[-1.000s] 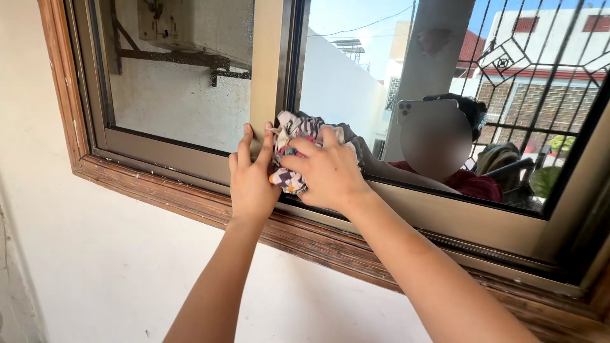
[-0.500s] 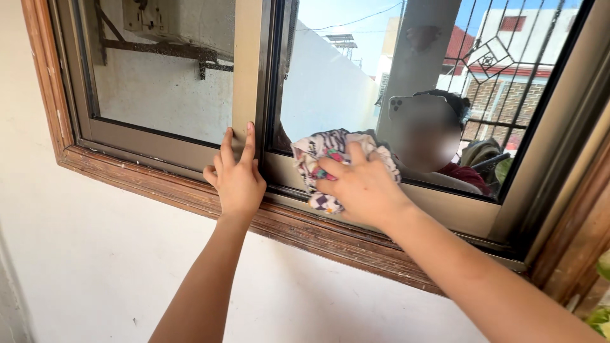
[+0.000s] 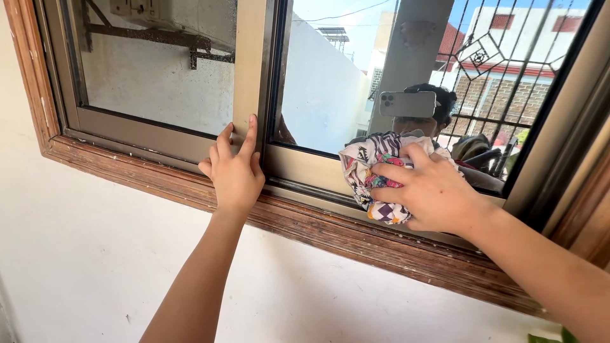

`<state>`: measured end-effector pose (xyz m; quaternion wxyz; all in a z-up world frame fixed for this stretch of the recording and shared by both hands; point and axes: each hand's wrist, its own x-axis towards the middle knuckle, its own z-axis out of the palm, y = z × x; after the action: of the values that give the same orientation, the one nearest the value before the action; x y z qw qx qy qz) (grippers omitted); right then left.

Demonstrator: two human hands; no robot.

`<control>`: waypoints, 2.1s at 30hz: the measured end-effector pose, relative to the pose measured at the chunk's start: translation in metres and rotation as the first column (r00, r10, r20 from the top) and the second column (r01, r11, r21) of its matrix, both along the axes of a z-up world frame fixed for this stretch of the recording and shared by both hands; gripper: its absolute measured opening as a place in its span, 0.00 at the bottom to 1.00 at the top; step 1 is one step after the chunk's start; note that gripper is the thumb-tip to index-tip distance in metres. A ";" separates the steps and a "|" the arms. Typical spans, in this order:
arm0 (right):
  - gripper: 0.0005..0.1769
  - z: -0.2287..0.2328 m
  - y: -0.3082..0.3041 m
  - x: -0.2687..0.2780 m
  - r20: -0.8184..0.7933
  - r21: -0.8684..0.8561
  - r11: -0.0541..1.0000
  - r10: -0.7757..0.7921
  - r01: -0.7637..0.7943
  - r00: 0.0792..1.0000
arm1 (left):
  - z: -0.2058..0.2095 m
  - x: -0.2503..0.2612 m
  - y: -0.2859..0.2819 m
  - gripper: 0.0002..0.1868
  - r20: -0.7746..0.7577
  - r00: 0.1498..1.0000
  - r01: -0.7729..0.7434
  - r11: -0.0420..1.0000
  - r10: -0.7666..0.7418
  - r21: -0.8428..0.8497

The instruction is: The person wipes a sliding window pane and its frame using a patterned cloth. They move the cloth across the glass and along the frame edges, occasionally adjusting their grip and position to reach different areas.

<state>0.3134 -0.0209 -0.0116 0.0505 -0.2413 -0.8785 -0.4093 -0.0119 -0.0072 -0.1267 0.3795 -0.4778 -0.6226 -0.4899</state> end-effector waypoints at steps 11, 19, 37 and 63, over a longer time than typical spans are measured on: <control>0.27 -0.011 0.018 -0.046 0.126 0.154 0.974 0.146 -0.165 0.981 | 0.003 -0.003 0.000 0.36 -0.025 0.999 0.048 0.999 -0.048 0.026; 0.19 -0.019 0.031 -0.089 0.104 0.196 0.931 0.293 -0.309 0.950 | 0.008 -0.015 -0.006 0.35 0.037 0.989 0.145 0.989 -0.144 -0.006; 0.10 -0.036 0.051 -0.180 -0.039 0.262 0.876 0.429 -0.405 0.903 | -0.002 -0.010 -0.001 0.30 0.000 0.996 0.085 0.994 -0.085 0.072; 0.18 -0.034 0.013 -0.065 -0.152 0.155 0.981 0.139 -0.115 0.979 | -0.023 0.054 -0.015 0.35 0.109 0.986 0.124 0.992 -0.123 -0.006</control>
<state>0.2479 -0.0078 -0.0459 0.1652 -0.2125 -0.8530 -0.4471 0.0423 -0.0217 -0.1497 0.3110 -0.4907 -0.6146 -0.5336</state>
